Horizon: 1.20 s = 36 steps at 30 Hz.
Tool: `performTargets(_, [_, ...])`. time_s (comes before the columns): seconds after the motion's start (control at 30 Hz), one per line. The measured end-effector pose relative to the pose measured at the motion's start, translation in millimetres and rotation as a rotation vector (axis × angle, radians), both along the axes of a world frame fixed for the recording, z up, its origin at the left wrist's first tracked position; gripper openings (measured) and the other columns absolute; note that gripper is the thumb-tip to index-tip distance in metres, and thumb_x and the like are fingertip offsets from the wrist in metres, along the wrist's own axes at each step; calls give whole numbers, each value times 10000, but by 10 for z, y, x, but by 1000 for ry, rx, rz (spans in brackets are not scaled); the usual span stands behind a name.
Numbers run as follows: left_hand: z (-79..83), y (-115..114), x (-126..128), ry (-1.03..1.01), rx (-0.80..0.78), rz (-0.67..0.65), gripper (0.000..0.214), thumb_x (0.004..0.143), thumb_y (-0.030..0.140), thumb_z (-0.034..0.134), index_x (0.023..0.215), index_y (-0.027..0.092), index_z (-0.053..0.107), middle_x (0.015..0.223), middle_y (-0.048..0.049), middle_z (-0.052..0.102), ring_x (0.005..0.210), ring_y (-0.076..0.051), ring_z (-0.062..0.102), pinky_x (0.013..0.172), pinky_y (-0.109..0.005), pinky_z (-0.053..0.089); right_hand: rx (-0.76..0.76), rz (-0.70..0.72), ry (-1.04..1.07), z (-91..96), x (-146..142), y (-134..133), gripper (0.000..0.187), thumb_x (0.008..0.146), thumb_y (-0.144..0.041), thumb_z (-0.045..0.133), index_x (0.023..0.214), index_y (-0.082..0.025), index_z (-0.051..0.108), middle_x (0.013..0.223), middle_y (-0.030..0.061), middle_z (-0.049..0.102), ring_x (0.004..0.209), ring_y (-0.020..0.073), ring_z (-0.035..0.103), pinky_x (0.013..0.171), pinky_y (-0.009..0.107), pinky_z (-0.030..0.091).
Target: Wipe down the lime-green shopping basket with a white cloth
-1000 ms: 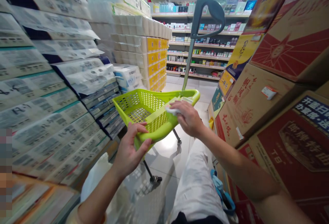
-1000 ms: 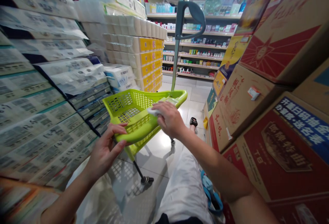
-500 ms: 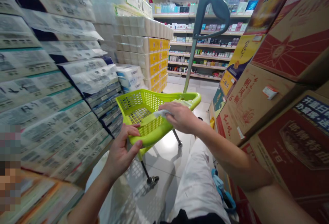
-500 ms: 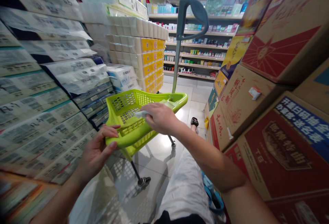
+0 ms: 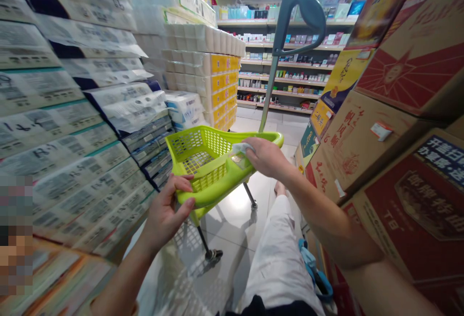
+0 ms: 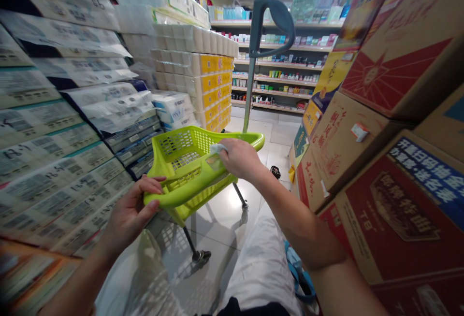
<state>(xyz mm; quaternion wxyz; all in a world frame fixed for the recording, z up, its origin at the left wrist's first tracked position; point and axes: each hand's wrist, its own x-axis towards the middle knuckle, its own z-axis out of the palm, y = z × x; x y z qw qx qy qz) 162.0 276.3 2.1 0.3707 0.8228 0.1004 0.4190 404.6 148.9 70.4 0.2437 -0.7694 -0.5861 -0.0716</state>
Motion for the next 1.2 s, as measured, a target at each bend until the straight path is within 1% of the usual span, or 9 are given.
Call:
performTargets(0.1, [-17,10,-5,-9,-7,7,87,805,302,600,827,241,542,844,-2,585,1080,-231,593,1019,-401,418,129,316,-84,-92,-355,-34,269,906,-227,450,1102,-208,633,1150,47,680,1107,195,589,1013,340,407])
performTargets(0.2, [-32,33,-28,5,-9,17,94,794,306,612,829,245,549,834,7,596,1078,-227,600,1137,-452,283,232,445,-119,-188,-463,-76,270,903,-212,458,1118,-209,621,1205,45,661,1187,191,552,1077,361,373])
performTargets(0.4, [-33,70,-45,4,-45,23,118,774,336,620,810,246,554,805,11,595,1067,-235,613,1191,-496,155,438,114,-1,-429,170,-107,277,921,-244,423,1115,-207,618,1165,74,678,1164,226,576,1087,439,371])
performTargets(0.5, [-17,60,-26,2,-58,37,117,766,335,620,798,245,553,799,8,593,1071,-240,609,1184,-502,172,521,-65,58,-500,217,-87,295,931,-263,398,1109,-202,624,1174,87,674,1183,242,564,1091,465,360])
performTargets(0.73, [1,13,7,19,-101,59,162,776,383,609,787,238,540,837,-16,595,1092,-256,575,1094,-452,341,457,296,-116,-510,-761,-22,302,874,-233,471,1133,-219,627,1275,33,636,1291,204,484,1153,400,279])
performTargets(0.83, [-36,29,-18,-2,-147,24,168,820,401,558,808,233,555,910,-32,605,1115,-257,555,1055,-431,378,444,383,-201,-537,-841,-10,320,888,-254,464,1170,-217,612,1310,27,616,1298,192,476,1150,369,279])
performTargets(1.03, [-83,4,-7,-65,-219,-12,228,878,388,447,808,230,595,858,-31,600,1165,-261,536,1159,-456,231,517,109,-99,-569,-432,-89,304,884,-234,452,1142,-209,613,1235,74,641,1261,225,504,1138,428,285])
performTargets(1.1, [-87,-32,28,-80,-239,6,234,870,400,445,797,230,588,853,-34,599,1165,-263,535,1155,-451,244,509,52,-37,-580,-517,-94,315,880,-225,449,1152,-213,608,1238,76,633,1274,237,486,1145,454,274])
performTargets(1.2, [-86,-78,69,-83,-291,23,233,863,407,442,792,225,568,899,-46,607,1180,-263,517,1088,-425,349,441,200,-67,-628,-865,-52,337,886,-252,458,1192,-239,597,1285,59,610,1319,236,441,1163,455,251])
